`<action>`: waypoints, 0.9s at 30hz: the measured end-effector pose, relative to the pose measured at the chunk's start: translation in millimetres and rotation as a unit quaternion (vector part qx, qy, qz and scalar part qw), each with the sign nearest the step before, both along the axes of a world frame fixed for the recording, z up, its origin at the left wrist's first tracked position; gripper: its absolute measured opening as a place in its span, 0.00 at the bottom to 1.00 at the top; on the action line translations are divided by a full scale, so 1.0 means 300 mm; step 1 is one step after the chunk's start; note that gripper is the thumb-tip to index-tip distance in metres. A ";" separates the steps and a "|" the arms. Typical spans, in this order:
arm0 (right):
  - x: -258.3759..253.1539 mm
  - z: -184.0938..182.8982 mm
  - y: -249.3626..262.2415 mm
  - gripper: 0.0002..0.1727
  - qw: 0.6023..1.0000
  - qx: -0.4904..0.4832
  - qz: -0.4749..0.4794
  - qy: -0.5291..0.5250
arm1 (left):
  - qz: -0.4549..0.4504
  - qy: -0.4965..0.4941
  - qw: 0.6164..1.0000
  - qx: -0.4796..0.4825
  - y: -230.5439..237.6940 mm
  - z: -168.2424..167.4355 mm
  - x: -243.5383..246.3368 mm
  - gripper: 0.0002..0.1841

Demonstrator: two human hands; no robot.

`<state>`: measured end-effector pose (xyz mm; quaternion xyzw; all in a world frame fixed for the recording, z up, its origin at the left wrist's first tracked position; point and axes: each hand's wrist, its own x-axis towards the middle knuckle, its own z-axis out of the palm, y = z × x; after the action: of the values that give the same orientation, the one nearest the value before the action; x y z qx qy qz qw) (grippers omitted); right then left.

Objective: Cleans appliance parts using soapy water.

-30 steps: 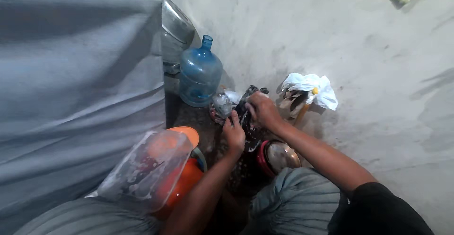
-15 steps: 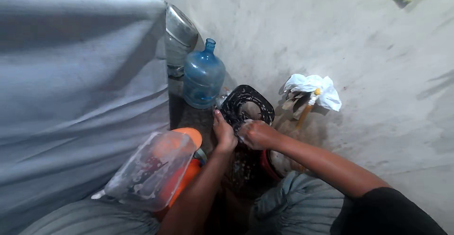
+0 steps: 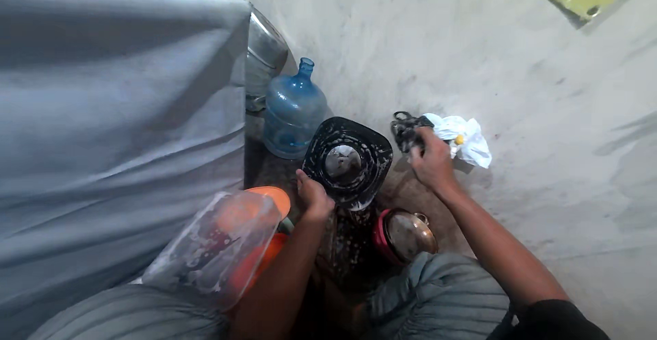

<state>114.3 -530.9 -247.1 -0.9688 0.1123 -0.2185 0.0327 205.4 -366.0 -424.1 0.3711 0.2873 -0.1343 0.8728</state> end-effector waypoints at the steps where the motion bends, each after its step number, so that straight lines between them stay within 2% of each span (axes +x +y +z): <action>1: -0.003 -0.004 -0.019 0.20 0.996 0.078 -0.011 -0.034 | -0.015 0.002 1.000 -0.009 -0.005 -0.011 -0.008 0.39; 3: -0.014 -0.030 -0.043 0.23 0.965 0.257 0.017 -0.045 | -0.046 -0.002 0.999 -0.012 -0.014 -0.018 -0.027 0.41; 4: -0.018 -0.046 -0.034 0.28 0.951 0.305 0.040 -0.026 | -0.060 -0.003 0.998 -0.002 -0.023 -0.018 -0.035 0.43; 5: -0.019 -0.057 -0.013 0.31 0.949 0.311 0.056 0.003 | -0.074 -0.005 0.997 0.010 -0.033 -0.021 -0.041 0.45; 7: -0.015 -0.064 0.056 0.29 0.956 0.282 0.064 0.054 | -0.116 -0.016 0.993 0.034 -0.056 -0.031 -0.052 0.51; 9: -0.010 -0.071 0.109 0.25 0.968 0.226 0.083 0.077 | -0.177 -0.034 0.983 0.014 -0.070 -0.019 -0.057 0.54; 11: -0.004 -0.090 0.128 0.25 0.978 0.112 0.146 0.095 | -0.233 -0.053 0.968 -0.078 -0.048 0.026 -0.053 0.56; 13: 0.003 -0.115 0.123 0.20 0.968 -0.018 0.216 0.125 | -0.240 -0.074 0.952 -0.175 -0.006 0.080 -0.046 0.58; 15: 0.003 -0.128 0.116 0.17 0.949 -0.080 0.251 0.175 | -0.202 -0.080 0.937 -0.272 0.024 0.096 -0.023 0.54; 17: -0.005 -0.146 0.104 0.21 0.939 -0.107 0.261 0.197 | -0.158 -0.066 0.924 -0.341 0.041 0.088 0.005 0.45; 19: -0.009 -0.151 0.099 0.22 0.935 -0.110 0.251 0.224 | -0.140 -0.053 0.916 -0.373 0.065 0.074 0.023 0.47; 22: -0.009 -0.154 0.097 0.23 0.925 -0.104 0.242 0.274 | -0.116 -0.095 0.920 -0.362 0.085 0.090 0.013 0.50; 24: -0.008 -0.162 0.102 0.24 0.918 -0.089 0.254 0.291 | -0.121 -0.154 0.930 -0.312 0.092 0.099 0.000 0.50; 25: -0.009 -0.174 0.103 0.26 0.914 -0.086 0.271 0.290 | -0.125 -0.175 0.936 -0.280 0.089 0.100 -0.010 0.45; 27: -0.011 -0.192 0.120 0.30 0.899 -0.087 0.300 0.308 | -0.118 -0.179 0.953 -0.212 0.066 0.099 -0.033 0.22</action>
<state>110.9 -495.0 -304.6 -0.9745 -0.1985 0.1021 -0.0236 195.5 -346.2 -394.5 0.2265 0.0457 -0.2255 0.9464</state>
